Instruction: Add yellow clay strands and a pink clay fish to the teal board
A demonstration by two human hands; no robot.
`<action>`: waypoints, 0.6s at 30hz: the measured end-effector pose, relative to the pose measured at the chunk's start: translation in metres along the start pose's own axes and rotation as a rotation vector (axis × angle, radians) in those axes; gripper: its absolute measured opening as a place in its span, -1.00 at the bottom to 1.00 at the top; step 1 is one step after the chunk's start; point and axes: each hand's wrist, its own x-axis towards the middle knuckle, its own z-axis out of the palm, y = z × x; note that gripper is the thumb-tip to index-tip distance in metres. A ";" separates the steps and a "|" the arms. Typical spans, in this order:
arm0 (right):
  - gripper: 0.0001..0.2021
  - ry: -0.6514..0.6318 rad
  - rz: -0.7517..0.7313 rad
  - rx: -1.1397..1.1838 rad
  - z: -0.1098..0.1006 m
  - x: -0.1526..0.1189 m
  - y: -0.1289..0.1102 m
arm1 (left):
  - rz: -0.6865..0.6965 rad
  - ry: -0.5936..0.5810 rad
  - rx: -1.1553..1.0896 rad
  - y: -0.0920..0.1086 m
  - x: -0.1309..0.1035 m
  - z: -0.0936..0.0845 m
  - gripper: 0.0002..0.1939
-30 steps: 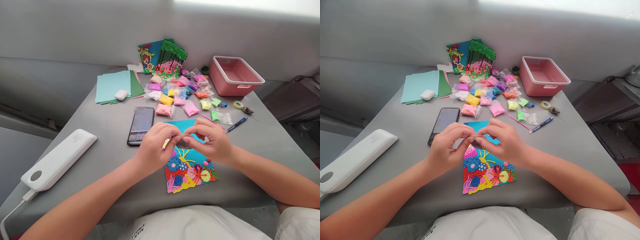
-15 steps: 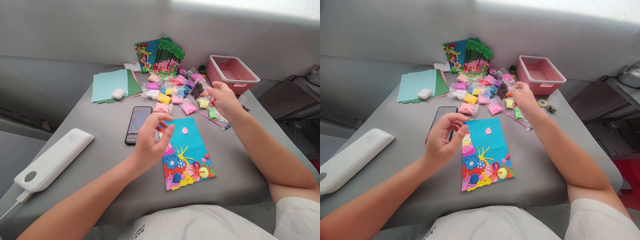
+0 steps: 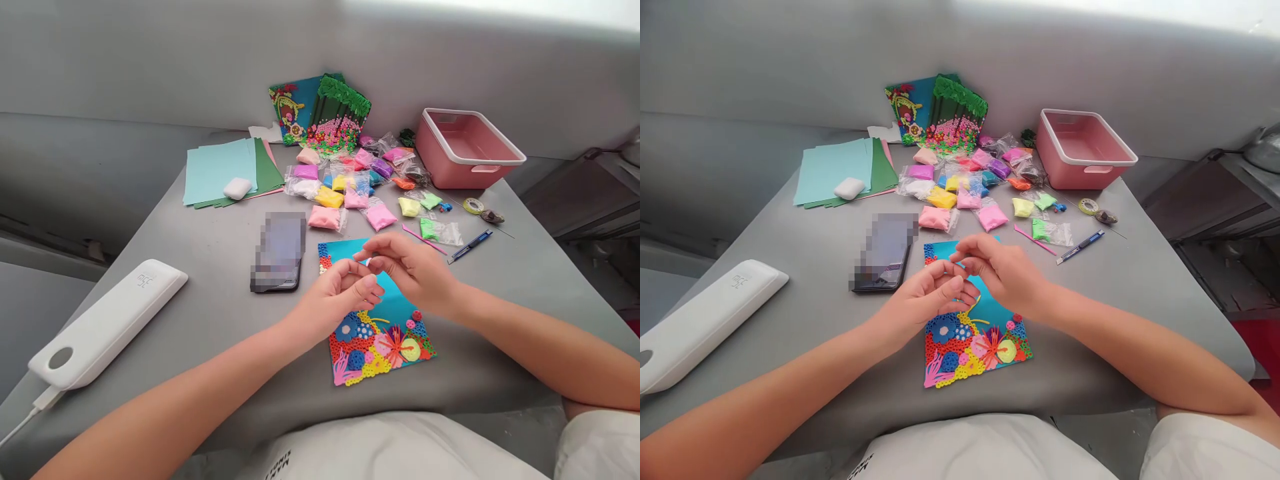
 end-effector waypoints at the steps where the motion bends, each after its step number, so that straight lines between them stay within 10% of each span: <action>1: -0.87 0.001 0.010 -0.022 0.000 -0.001 0.002 | 0.059 0.014 0.061 -0.004 0.000 0.001 -0.72; 7: -0.85 0.115 0.081 -0.132 -0.013 0.002 0.027 | 0.559 0.116 0.911 -0.015 0.000 -0.007 -0.76; 18: -0.74 0.063 -0.235 -0.435 -0.017 -0.005 0.055 | 0.463 0.060 1.201 -0.025 0.009 -0.013 -0.61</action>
